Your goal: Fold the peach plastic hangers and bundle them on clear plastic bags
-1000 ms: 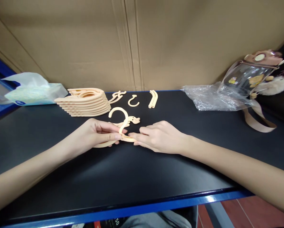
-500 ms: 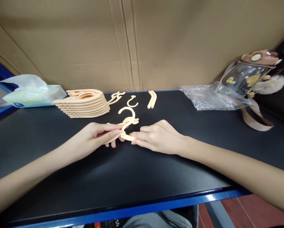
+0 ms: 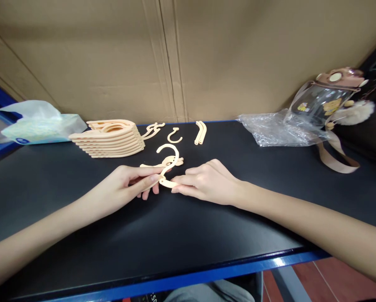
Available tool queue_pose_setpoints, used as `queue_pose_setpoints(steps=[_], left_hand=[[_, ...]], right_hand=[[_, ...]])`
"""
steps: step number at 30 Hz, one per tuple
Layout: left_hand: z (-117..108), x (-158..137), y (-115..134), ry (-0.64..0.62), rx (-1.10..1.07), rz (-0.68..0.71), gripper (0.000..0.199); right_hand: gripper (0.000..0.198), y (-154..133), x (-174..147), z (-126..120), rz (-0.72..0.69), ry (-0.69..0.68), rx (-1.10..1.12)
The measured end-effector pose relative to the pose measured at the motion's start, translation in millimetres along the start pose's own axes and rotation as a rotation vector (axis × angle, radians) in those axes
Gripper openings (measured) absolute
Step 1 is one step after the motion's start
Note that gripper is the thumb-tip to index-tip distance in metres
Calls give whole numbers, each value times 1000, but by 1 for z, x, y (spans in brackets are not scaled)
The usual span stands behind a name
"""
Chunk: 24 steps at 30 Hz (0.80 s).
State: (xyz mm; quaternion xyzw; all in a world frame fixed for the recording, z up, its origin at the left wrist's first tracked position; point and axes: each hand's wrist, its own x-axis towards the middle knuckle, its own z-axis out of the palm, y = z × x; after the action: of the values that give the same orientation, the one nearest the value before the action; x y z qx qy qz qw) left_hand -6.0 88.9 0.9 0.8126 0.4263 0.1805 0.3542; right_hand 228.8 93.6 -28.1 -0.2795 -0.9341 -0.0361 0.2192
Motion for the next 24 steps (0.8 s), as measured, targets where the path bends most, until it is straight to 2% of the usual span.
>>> queue_pose_setpoints(steps=[15,18,24], left_hand=[[0,1,1,1,98,34,37],[0,0,-1,29,220,66,37],[6,-4,-10,157,606,218,28]], right_hand=[[34,3,1,0,36,-27,99],[34,6,1,0,39,-26,102],[29,17,1,-3,103,-34,166]])
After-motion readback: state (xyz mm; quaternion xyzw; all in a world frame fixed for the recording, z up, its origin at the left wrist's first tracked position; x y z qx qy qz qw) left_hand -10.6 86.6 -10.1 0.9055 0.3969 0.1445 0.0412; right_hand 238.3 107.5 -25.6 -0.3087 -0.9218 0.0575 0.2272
